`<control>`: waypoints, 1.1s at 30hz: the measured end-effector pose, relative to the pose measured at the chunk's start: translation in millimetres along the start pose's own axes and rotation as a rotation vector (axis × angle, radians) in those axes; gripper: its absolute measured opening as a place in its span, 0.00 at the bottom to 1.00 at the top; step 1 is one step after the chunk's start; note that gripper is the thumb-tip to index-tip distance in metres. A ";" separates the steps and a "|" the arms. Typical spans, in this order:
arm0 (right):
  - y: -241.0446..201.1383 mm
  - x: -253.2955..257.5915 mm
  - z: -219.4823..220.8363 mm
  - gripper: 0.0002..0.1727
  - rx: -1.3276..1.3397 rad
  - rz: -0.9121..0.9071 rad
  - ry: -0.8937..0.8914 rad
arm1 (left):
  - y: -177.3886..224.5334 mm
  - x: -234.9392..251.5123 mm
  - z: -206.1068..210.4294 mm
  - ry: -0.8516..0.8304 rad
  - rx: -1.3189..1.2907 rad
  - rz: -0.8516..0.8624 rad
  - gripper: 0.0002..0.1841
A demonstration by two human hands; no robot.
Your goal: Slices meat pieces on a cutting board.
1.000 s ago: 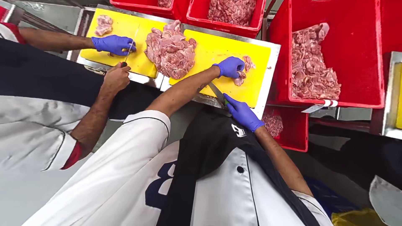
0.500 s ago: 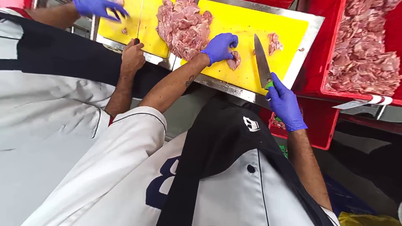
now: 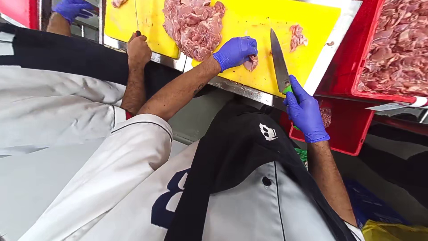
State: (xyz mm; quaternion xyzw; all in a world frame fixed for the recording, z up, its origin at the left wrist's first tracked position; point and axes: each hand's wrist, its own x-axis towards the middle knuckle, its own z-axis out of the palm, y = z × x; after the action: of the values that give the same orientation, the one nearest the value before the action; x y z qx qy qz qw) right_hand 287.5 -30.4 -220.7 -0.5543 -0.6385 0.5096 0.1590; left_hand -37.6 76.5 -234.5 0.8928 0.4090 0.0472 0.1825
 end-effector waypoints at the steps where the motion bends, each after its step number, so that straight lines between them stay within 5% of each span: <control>1: 0.2 -1.1 0.2 0.28 -0.005 0.005 -0.001 | -0.9 -1.2 -0.8 -0.017 0.010 -0.001 0.09; 9: -6.5 -10.4 12.5 0.28 -0.110 -0.007 -0.076 | 14.9 -4.9 -11.2 -0.248 0.094 -0.031 0.16; 14: -5.0 -6.3 28.0 0.28 -0.162 -0.078 -0.081 | -1.2 -22.0 11.9 0.044 -0.018 -0.007 0.15; 19: -4.2 -12.7 30.9 0.29 -0.297 -0.130 -0.093 | 17.6 -40.1 34.7 0.532 -0.290 -0.299 0.08; 33: -21.6 51.4 52.0 0.29 -0.185 -0.112 -0.116 | 26.5 -37.6 61.3 0.522 -0.284 -0.347 0.07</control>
State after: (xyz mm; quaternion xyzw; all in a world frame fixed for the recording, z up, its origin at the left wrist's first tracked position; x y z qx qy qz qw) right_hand 218.6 -7.5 -243.9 -0.4997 -0.7210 0.4700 0.0979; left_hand -29.2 15.0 -279.3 0.7335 0.5771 0.2986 0.1995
